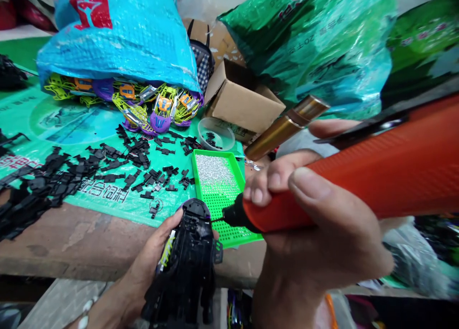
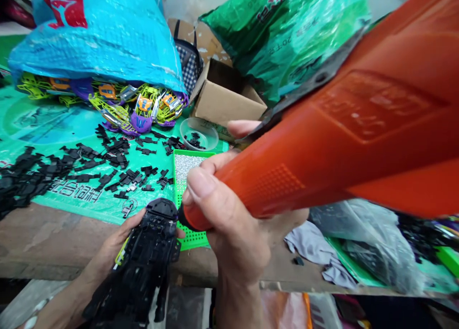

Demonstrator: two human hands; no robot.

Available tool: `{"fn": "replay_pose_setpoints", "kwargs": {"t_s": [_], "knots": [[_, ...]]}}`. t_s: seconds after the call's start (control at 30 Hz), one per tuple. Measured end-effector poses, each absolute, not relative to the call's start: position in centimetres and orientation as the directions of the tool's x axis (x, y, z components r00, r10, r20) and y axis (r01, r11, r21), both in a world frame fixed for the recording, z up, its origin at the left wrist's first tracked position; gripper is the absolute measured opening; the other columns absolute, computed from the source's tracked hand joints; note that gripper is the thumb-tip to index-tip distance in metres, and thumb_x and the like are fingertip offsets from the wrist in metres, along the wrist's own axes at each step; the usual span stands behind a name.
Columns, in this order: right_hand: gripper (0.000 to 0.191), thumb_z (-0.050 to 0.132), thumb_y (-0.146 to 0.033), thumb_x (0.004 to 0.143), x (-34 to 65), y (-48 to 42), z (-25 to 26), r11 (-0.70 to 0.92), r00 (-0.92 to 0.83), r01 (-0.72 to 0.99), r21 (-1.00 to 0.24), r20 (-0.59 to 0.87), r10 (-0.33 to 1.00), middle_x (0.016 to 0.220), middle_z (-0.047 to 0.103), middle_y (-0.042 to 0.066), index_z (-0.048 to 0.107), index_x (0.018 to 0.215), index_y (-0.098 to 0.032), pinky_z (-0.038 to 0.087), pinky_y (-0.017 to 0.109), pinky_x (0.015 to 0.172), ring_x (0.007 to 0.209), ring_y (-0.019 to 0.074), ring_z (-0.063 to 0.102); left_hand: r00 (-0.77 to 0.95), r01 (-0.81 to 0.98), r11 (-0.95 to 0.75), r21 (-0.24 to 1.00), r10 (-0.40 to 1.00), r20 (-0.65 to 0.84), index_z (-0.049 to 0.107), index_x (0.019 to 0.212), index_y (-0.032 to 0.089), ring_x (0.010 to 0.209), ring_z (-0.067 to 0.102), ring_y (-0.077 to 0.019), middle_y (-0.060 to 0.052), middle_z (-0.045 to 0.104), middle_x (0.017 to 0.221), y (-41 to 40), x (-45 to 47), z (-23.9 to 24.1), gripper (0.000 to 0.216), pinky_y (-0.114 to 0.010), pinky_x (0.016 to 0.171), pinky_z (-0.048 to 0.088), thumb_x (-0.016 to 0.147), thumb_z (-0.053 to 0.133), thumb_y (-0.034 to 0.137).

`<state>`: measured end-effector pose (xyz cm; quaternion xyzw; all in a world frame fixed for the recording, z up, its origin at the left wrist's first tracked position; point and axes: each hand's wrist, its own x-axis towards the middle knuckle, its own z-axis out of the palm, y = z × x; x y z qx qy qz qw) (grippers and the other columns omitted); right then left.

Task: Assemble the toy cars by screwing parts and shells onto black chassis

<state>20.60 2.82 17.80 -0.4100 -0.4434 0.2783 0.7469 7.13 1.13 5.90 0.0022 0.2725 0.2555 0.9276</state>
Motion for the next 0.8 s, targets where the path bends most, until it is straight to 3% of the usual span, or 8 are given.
{"fn": "replay_pose_setpoints", "kwargs": {"t_s": [0.2,0.37,0.5,0.67,0.8], "knots": [[0.023,0.068,-0.014,0.064,21.1,3.7,19.0,0.574,0.511,-0.026,-0.819,0.482,0.712,0.052,0.059,-0.007,0.064,0.083,-0.026,0.039,0.029,0.038,0.039,0.0135,0.047,0.679,-0.515,0.827,0.226,0.555,-0.480,0.073,0.113,0.006,0.058,0.071,-0.0200,-0.014,0.076,0.074,1.8,4.3,6.0,0.042,-0.023,0.051,0.054,0.087,0.062,0.037],[0.033,0.076,-0.018,0.068,21.9,3.8,17.4,0.557,0.439,-0.009,-0.831,0.497,0.748,0.060,0.063,-0.008,0.065,0.098,-0.028,0.046,0.030,0.043,0.043,0.0143,0.055,0.711,-0.450,0.855,0.259,0.518,-0.475,0.071,0.118,0.008,0.061,0.072,-0.0235,-0.018,0.077,0.080,1.5,4.0,6.7,0.045,-0.027,0.055,0.056,0.084,0.066,0.037],[0.035,0.077,-0.020,0.071,22.1,3.4,16.9,0.535,0.375,0.013,-0.845,0.500,0.780,0.063,0.064,-0.008,0.065,0.103,-0.028,0.048,0.029,0.044,0.045,0.0142,0.057,0.703,-0.445,0.856,0.262,0.515,-0.490,0.074,0.114,0.014,0.065,0.073,-0.0257,-0.013,0.078,0.087,0.9,4.5,7.0,0.042,-0.031,0.058,0.058,0.079,0.072,0.037],[0.033,0.075,-0.021,0.073,21.9,3.2,17.1,0.478,0.315,0.039,-0.877,0.465,0.827,0.065,0.064,-0.008,0.062,0.103,-0.031,0.051,0.030,0.046,0.048,0.0157,0.061,0.689,-0.441,0.874,0.204,0.475,-0.548,0.079,0.095,0.013,0.067,0.074,-0.0239,-0.012,0.079,0.084,0.6,4.8,7.0,0.025,-0.032,0.066,0.060,0.081,0.069,0.031],[0.034,0.075,-0.027,0.072,21.4,3.5,16.5,0.517,0.343,0.051,-0.855,0.501,0.795,0.061,0.060,-0.008,0.061,0.103,-0.033,0.048,0.029,0.041,0.044,0.0149,0.056,0.702,-0.441,0.868,0.228,0.492,-0.515,0.078,0.101,0.011,0.070,0.074,-0.0293,-0.016,0.078,0.093,0.9,4.8,6.8,0.034,-0.038,0.066,0.060,0.076,0.076,0.033]]}}
